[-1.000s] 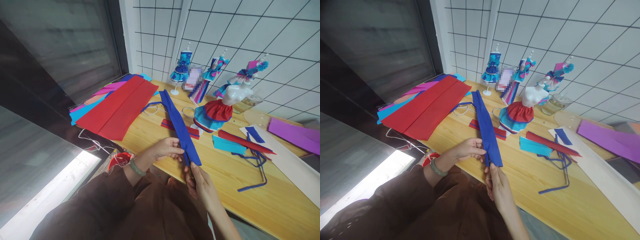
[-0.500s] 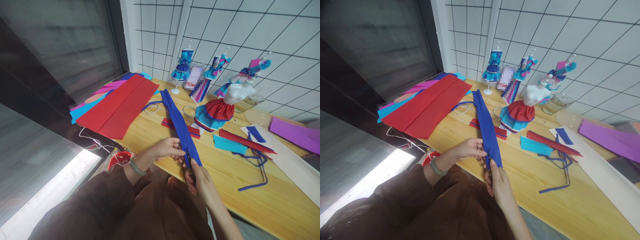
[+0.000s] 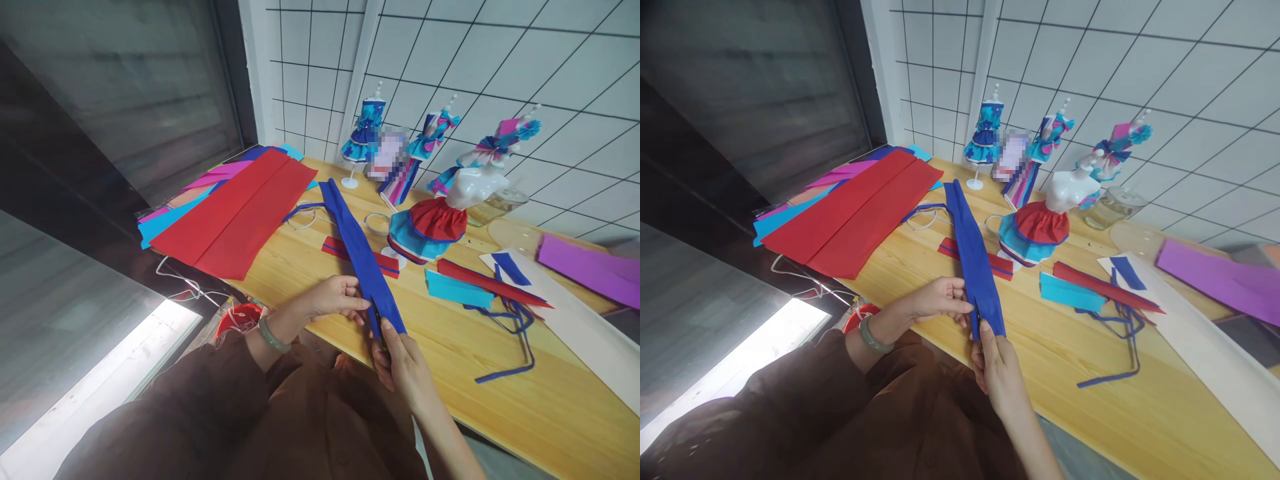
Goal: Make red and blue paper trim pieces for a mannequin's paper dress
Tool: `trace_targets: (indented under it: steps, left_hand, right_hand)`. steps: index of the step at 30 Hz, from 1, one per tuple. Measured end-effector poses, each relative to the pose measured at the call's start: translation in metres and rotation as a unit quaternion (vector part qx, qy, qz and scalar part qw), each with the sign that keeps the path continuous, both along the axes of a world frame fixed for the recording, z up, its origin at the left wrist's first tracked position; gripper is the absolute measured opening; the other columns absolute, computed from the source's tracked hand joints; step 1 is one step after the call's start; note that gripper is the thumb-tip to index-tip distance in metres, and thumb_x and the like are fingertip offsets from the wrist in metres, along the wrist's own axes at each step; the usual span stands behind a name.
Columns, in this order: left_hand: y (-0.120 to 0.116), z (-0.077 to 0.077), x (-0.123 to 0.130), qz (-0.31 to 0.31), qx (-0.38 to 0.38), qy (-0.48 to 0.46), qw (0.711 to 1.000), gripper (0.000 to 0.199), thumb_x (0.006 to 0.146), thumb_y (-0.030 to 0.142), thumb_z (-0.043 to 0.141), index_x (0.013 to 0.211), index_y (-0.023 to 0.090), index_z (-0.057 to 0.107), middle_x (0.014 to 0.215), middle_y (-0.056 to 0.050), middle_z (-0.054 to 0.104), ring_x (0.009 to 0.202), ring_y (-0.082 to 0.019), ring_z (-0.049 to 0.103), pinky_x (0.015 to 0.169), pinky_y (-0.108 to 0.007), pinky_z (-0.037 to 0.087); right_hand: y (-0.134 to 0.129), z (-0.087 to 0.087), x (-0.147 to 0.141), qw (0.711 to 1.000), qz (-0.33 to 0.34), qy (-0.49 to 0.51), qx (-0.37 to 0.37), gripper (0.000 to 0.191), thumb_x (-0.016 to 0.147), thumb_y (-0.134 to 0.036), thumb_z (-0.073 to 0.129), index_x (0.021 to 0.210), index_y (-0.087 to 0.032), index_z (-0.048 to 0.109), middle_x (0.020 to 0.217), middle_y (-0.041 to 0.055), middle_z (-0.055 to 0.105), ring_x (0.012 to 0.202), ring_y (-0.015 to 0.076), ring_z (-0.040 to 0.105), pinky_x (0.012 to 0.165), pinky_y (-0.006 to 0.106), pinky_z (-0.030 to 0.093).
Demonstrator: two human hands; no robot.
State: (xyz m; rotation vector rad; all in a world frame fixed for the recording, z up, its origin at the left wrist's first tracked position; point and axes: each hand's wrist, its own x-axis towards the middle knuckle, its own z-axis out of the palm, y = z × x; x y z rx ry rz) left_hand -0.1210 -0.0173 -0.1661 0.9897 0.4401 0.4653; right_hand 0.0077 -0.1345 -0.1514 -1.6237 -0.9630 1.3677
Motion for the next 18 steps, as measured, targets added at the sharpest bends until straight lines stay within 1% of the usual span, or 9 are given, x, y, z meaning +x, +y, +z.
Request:
trace_targets:
  steps: [3, 6, 13, 18]
  left_hand:
    - [0.0003, 0.0024, 0.0003, 0.022, -0.020, -0.006, 1.000, 0.039, 0.062, 0.031, 0.078, 0.090, 0.012, 0.060, 0.078, -0.004, 0.064, 0.065, -0.012, 0.062, 0.061, -0.027, 0.050]
    - [0.0012, 0.0025, 0.0005, 0.035, -0.021, -0.007, 0.999, 0.039, 0.061, 0.030, 0.078, 0.091, 0.012, 0.060, 0.076, -0.004, 0.064, 0.064, -0.012, 0.061, 0.061, -0.026, 0.050]
    - [0.0008, 0.0005, 0.0002, 0.017, -0.007, -0.008, 1.000, 0.036, 0.062, 0.029, 0.078, 0.086, 0.011, 0.059, 0.072, -0.003, 0.063, 0.061, -0.011, 0.061, 0.060, -0.025, 0.049]
    - [0.0002, 0.0007, 0.0002, 0.012, -0.002, -0.013, 1.000, 0.037, 0.063, 0.030, 0.077, 0.088, 0.011, 0.058, 0.071, -0.003, 0.063, 0.060, -0.013, 0.063, 0.060, -0.027, 0.049]
  right_hand:
    - [-0.0008, 0.0027, -0.0009, 1.000, -0.005, 0.003, -0.007, 0.055, 0.074, -0.072, 0.042, 0.060, -0.018, 0.046, 0.038, -0.0103, 0.026, 0.027, 0.0048, 0.025, 0.029, 0.019, 0.020]
    - [-0.0013, 0.0045, -0.0017, 1.000, -0.009, 0.004, -0.010, 0.054, 0.073, -0.071, 0.044, 0.063, -0.018, 0.047, 0.039, -0.0109, 0.026, 0.028, 0.0043, 0.024, 0.029, 0.019, 0.020]
    - [0.0031, 0.0034, -0.0023, 1.000, 0.003, 0.027, -0.001, 0.053, 0.076, -0.069, 0.041, 0.068, -0.017, 0.048, 0.038, -0.0105, 0.029, 0.027, 0.0050, 0.025, 0.029, 0.019, 0.024]
    - [0.0056, 0.0005, -0.0020, 1.000, 0.001, 0.031, -0.003, 0.055, 0.077, -0.070, 0.040, 0.070, -0.016, 0.050, 0.038, -0.0102, 0.029, 0.027, 0.0052, 0.026, 0.029, 0.020, 0.024]
